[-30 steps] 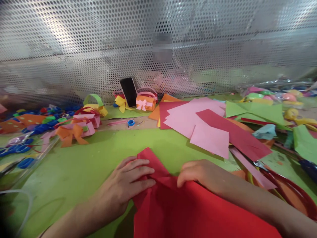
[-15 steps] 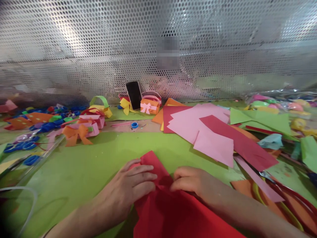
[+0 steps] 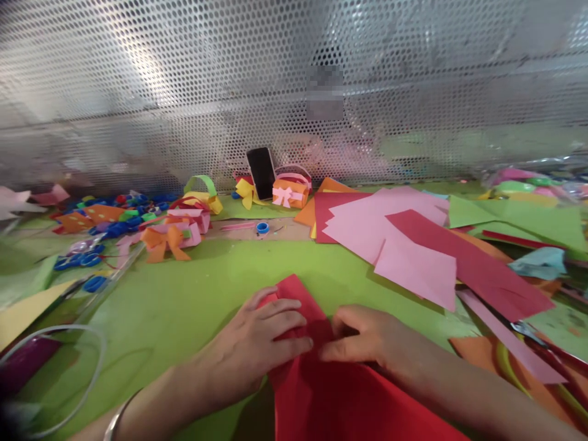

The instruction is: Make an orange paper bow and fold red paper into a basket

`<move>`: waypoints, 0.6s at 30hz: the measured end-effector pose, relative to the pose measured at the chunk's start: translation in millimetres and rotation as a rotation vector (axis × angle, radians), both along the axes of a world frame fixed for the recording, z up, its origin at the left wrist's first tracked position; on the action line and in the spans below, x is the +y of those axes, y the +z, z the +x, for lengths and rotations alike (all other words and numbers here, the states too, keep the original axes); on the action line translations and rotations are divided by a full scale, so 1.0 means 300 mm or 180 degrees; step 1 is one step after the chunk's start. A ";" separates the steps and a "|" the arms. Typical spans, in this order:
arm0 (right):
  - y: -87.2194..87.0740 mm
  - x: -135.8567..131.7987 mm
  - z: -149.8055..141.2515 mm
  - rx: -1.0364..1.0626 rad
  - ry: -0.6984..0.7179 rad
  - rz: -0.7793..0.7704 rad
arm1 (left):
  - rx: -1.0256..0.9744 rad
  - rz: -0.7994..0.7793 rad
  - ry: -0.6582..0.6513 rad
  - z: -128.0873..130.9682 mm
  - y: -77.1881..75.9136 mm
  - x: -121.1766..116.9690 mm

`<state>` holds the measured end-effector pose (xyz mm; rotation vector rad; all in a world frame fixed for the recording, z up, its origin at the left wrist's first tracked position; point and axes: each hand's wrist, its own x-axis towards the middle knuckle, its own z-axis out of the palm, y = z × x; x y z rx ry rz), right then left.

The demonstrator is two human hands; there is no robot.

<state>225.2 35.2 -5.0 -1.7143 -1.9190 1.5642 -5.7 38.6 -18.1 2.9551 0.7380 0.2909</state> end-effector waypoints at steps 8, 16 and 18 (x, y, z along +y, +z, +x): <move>-0.042 -0.003 0.025 0.0011 0.1079 0.1096 | -0.0055 -0.0093 0.0034 -0.001 -0.006 0.007; -0.048 -0.009 0.019 -0.0155 0.1614 0.1611 | -0.0119 -0.0165 0.0149 -0.007 -0.004 0.002; -0.040 -0.020 0.012 -0.0106 0.1531 0.1609 | -0.0269 -0.0120 0.0372 -0.008 0.015 -0.009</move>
